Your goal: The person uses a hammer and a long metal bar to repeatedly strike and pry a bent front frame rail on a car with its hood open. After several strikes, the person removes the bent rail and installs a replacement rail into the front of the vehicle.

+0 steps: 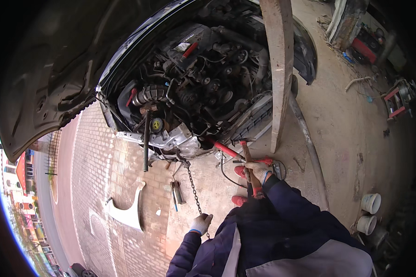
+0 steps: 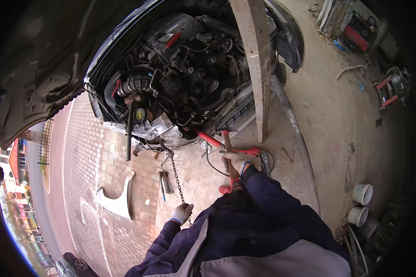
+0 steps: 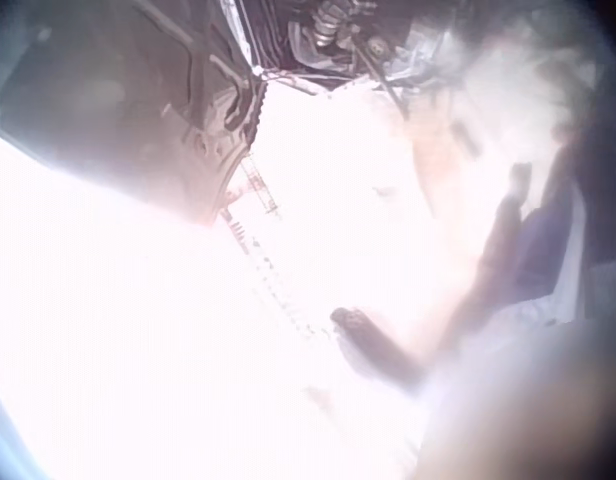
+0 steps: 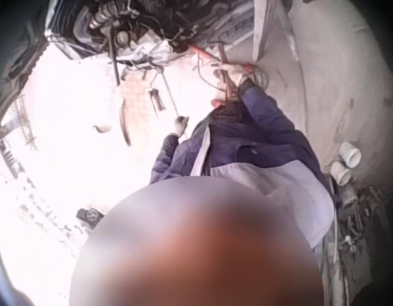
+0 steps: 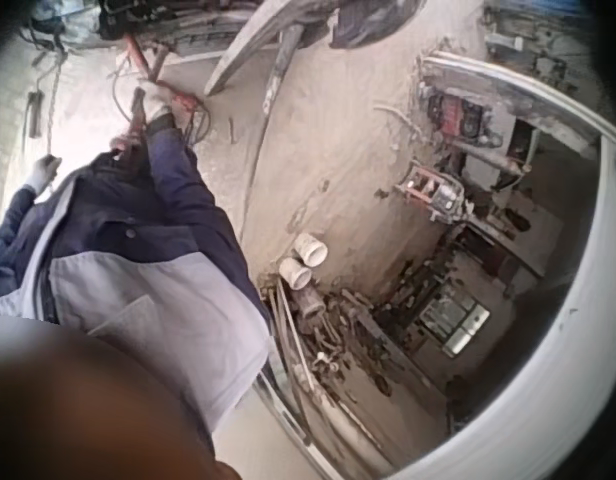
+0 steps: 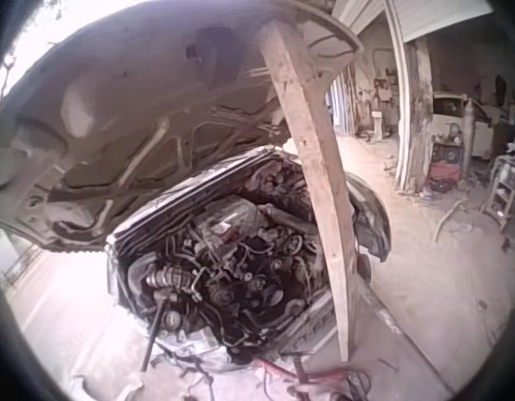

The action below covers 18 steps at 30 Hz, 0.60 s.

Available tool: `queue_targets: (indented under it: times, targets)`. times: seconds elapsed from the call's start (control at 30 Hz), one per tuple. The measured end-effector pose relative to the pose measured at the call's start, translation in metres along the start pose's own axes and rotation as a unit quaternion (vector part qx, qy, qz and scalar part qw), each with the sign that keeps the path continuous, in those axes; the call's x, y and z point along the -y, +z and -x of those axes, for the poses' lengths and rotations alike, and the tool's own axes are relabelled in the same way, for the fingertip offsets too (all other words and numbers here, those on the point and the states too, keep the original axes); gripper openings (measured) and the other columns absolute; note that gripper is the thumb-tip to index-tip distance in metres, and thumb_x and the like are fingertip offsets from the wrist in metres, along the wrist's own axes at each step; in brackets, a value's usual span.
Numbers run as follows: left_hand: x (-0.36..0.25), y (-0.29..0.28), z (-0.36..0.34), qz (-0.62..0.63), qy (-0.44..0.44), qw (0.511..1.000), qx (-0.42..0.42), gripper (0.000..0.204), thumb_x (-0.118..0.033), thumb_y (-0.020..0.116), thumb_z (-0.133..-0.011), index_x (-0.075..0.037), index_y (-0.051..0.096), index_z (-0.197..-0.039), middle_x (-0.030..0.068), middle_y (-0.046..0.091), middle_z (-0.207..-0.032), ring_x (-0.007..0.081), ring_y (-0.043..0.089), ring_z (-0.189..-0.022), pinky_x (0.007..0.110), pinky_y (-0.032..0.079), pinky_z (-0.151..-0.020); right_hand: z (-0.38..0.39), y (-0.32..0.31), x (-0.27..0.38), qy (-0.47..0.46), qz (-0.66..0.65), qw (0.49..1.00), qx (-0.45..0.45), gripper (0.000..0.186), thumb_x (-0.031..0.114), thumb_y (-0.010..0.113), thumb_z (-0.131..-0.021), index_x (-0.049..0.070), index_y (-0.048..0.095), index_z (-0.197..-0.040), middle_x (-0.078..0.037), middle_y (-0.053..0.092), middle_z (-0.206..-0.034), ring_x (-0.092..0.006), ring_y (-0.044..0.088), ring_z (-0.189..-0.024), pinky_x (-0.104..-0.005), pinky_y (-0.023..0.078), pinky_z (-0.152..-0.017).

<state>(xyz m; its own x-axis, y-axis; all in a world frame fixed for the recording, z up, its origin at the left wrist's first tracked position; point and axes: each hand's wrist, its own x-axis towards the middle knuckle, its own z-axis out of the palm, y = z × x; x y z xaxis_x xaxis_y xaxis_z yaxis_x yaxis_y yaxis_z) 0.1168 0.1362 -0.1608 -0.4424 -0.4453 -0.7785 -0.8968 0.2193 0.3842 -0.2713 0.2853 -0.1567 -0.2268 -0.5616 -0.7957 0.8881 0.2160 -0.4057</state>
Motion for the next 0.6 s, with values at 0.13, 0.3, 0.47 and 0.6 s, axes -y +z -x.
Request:
queue_targets:
  times: [0.13,0.3,0.47,0.6]
  targets:
    - [0.034,0.023,0.025,0.047,-0.074,0.996,0.006,0.063,-0.059,0.055,-0.104,-0.001,0.076,-0.115,0.0168,0.08,-0.1,0.0331,0.077,-0.098,0.044,0.058,-0.088,0.01,0.031,0.041,-0.045,0.056,0.996,0.048,0.016,0.022,0.072,-0.102,0.007,0.067,-0.102,-0.003,0.068,-0.077,-0.0177,0.064,-0.057,-0.036,0.052,-0.046]
    - [0.069,0.056,0.055,0.143,-0.143,0.979,-0.022,0.063,-0.057,0.058,-0.103,0.001,0.075,-0.119,0.0164,0.08,-0.097,0.0293,0.078,-0.092,0.042,0.059,-0.085,0.013,0.065,0.061,-0.165,0.196,0.966,0.015,0.019,0.018,0.074,-0.099,0.004,0.066,-0.109,-0.005,0.069,-0.081,-0.0183,0.065,-0.058,-0.0355,0.054,-0.05]
    - [0.095,0.1,0.068,0.243,-0.179,0.951,-0.07,0.057,-0.048,0.062,-0.104,0.007,0.073,-0.115,0.0169,0.078,-0.089,0.0255,0.076,-0.079,0.039,0.059,-0.075,0.04,0.066,0.042,-0.501,0.563,0.647,-0.114,0.039,0.014,0.074,-0.096,0.003,0.063,-0.131,-0.01,0.071,-0.084,-0.0198,0.069,-0.063,-0.0385,0.057,-0.061]
    - [0.104,0.139,0.071,0.28,-0.195,0.937,-0.071,0.056,-0.049,0.062,-0.104,0.006,0.073,-0.114,0.0152,0.077,-0.087,0.0247,0.076,-0.076,0.039,0.059,-0.073,0.05,0.071,0.039,-0.124,0.572,0.811,-0.017,0.033,0.033,0.073,-0.101,0.002,0.072,-0.112,-0.016,0.075,-0.084,-0.0263,0.075,-0.075,-0.0407,0.059,-0.069]
